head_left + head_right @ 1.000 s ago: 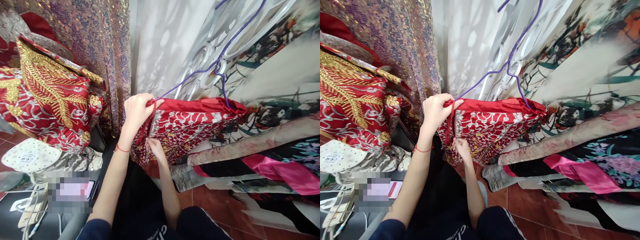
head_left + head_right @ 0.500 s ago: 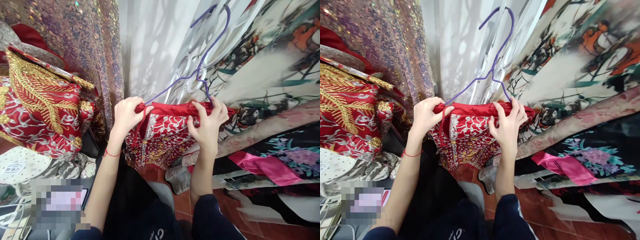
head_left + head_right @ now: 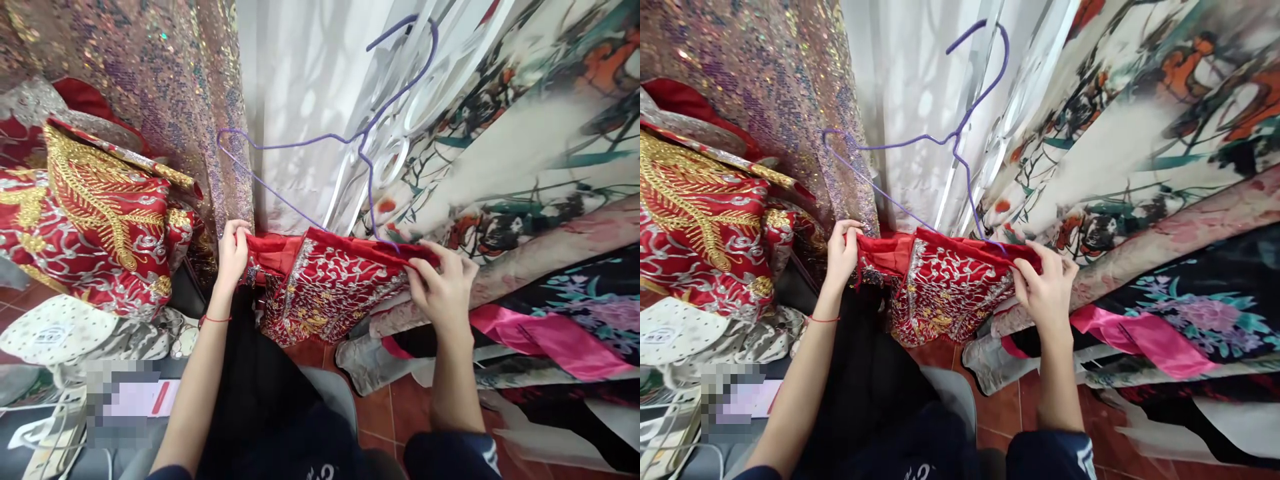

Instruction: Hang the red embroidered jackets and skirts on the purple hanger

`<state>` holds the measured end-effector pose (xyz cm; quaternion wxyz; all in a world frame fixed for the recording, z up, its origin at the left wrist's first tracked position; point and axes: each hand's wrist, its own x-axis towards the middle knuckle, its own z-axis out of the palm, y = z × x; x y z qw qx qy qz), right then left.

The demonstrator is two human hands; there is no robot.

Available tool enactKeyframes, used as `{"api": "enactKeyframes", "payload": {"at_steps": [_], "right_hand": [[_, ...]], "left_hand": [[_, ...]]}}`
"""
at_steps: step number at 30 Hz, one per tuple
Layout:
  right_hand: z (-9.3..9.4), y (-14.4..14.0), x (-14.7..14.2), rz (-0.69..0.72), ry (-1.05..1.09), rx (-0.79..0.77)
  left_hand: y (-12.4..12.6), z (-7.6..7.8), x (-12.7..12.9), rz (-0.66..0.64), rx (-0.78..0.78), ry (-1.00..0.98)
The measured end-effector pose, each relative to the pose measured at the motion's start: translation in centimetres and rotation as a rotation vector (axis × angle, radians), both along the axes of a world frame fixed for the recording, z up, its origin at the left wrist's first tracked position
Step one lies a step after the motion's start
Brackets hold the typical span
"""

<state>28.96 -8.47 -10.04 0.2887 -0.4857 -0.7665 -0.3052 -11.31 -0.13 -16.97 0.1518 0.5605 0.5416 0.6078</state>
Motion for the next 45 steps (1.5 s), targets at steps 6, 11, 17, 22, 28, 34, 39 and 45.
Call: {"api": "enactKeyframes", "payload": {"at_steps": [6, 11, 17, 22, 28, 34, 39, 45], "right_hand": [[-1.2, -1.9, 1.6, 0.187, 0.264, -0.324], [-0.5, -2.1, 1.3, 0.293, 0.377, -0.704], [-1.8, -2.6, -0.5, 0.336, 0.431, -0.697], [-2.6, -2.7, -1.6, 0.350, 0.491, -0.608], [-2.5, -3.3, -3.1, 0.308, 0.641, -0.607], [-2.5, -4.1, -3.5, 0.511, 0.922, -1.274], [-3.9, -2.5, -4.9, 0.549, 1.008, -1.413], [-6.9, -2.6, -11.3, 0.718, 0.800, -1.313]], "left_hand": [[-1.0, 1.3, 2.0, -0.158, -0.015, -0.020], [-0.9, 2.0, 2.8, -0.239, -0.022, -0.098], [-3.5, 4.1, 0.7, -0.549, -0.346, 0.137], [-6.2, 6.8, 2.5, -0.677, -0.455, 0.658], [-6.1, 5.9, 7.7, -0.653, -0.655, 1.107], [-6.1, 5.9, 7.1, -0.360, -0.564, 1.179], [-6.7, 7.1, 4.4, -0.272, -0.601, 1.218], [-7.5, 8.8, 3.6, -0.219, -0.543, 1.249]]}}
